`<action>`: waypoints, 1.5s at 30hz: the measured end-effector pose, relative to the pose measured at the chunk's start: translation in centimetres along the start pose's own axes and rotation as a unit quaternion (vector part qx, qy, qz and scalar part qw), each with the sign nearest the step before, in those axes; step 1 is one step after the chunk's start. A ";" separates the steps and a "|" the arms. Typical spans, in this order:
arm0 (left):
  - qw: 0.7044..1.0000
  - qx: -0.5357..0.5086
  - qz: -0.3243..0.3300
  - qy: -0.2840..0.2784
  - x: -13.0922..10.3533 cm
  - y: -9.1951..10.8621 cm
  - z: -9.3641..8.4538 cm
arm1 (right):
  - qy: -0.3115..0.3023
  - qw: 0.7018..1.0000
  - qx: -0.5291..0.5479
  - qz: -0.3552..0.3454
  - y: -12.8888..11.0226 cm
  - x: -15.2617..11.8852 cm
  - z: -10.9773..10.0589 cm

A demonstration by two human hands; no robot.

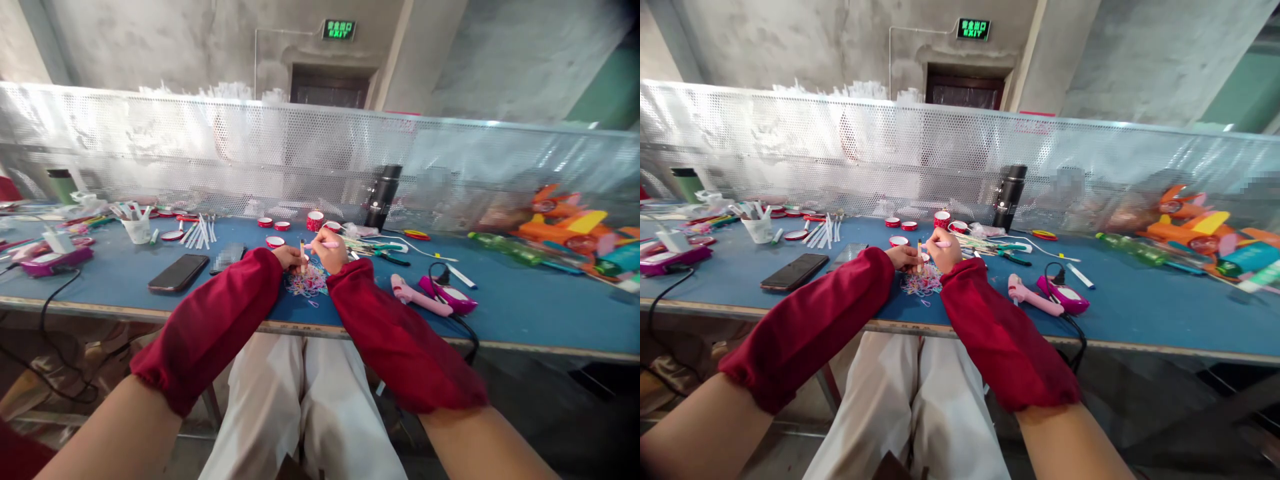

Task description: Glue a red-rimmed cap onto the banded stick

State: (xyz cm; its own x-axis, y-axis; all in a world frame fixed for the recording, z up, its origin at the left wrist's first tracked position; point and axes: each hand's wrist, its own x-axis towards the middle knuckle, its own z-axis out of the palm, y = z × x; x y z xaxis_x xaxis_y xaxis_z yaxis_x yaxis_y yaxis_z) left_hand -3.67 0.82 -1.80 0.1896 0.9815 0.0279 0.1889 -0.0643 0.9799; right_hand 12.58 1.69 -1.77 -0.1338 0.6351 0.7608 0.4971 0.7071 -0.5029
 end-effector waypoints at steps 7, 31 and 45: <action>0.998 -0.045 0.014 0.040 -1.1 -0.1 0.5 | 0.009 1.000 0.008 0.006 -0.1 0.0 0.0; 0.998 -0.055 0.032 0.030 -3.1 0.7 0.5 | 0.000 1.000 0.003 0.018 0.0 0.0 -0.1; 0.993 0.040 -0.009 -0.108 -0.8 0.8 -0.4 | -0.013 0.999 0.041 0.017 0.4 0.0 0.1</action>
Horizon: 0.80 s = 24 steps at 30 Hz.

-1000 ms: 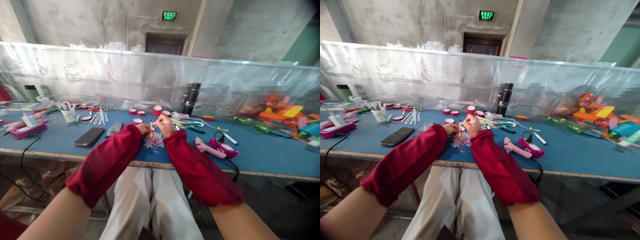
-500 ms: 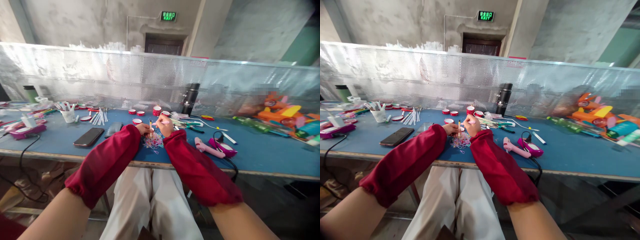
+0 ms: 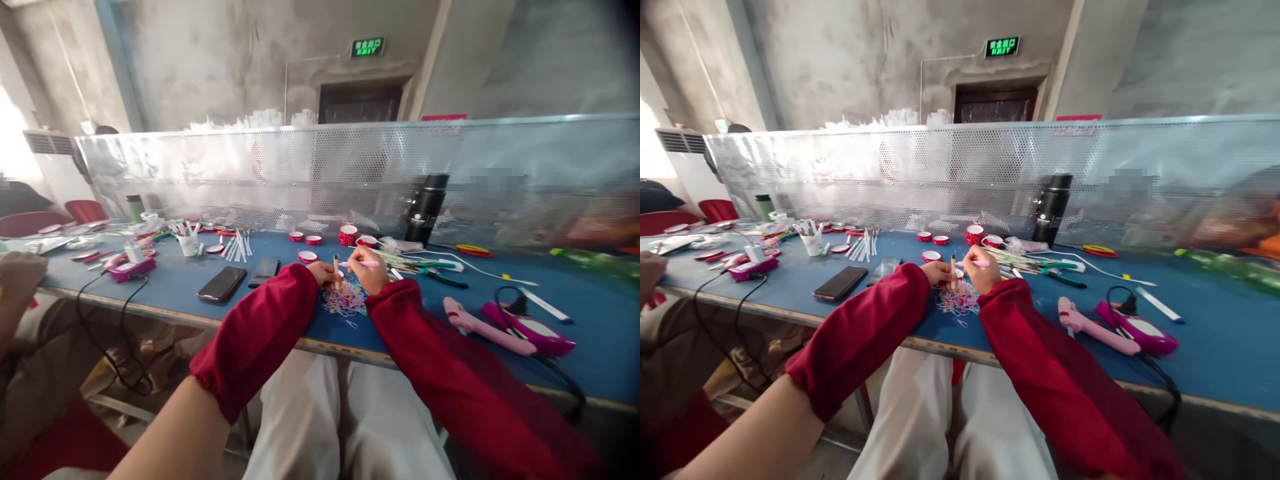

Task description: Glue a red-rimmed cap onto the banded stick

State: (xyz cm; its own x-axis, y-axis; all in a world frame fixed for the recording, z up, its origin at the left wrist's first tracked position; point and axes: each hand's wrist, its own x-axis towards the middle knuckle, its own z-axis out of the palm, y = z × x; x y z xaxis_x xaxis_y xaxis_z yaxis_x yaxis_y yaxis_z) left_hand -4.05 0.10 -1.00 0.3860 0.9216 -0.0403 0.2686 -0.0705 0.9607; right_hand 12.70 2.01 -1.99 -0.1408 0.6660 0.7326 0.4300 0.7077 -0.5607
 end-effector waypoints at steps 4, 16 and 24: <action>1.000 0.005 0.003 -0.023 0.9 -0.2 -0.2 | 0.008 1.000 0.018 0.024 0.0 -0.1 0.1; 0.999 0.009 0.015 -0.045 1.1 -0.5 -0.6 | 0.002 1.000 0.025 0.001 0.3 0.0 0.0; 0.999 0.014 0.015 -0.025 1.6 -1.2 -0.8 | 0.009 1.000 0.013 0.002 0.6 -0.2 0.3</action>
State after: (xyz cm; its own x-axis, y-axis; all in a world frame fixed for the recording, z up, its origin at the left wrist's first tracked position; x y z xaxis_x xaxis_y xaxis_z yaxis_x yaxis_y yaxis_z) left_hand -4.41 1.97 -2.00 0.4372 0.8990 -0.0252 0.2798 -0.1093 0.9538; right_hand 12.70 2.38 -2.57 -0.1233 0.6641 0.7374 0.4062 0.7118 -0.5730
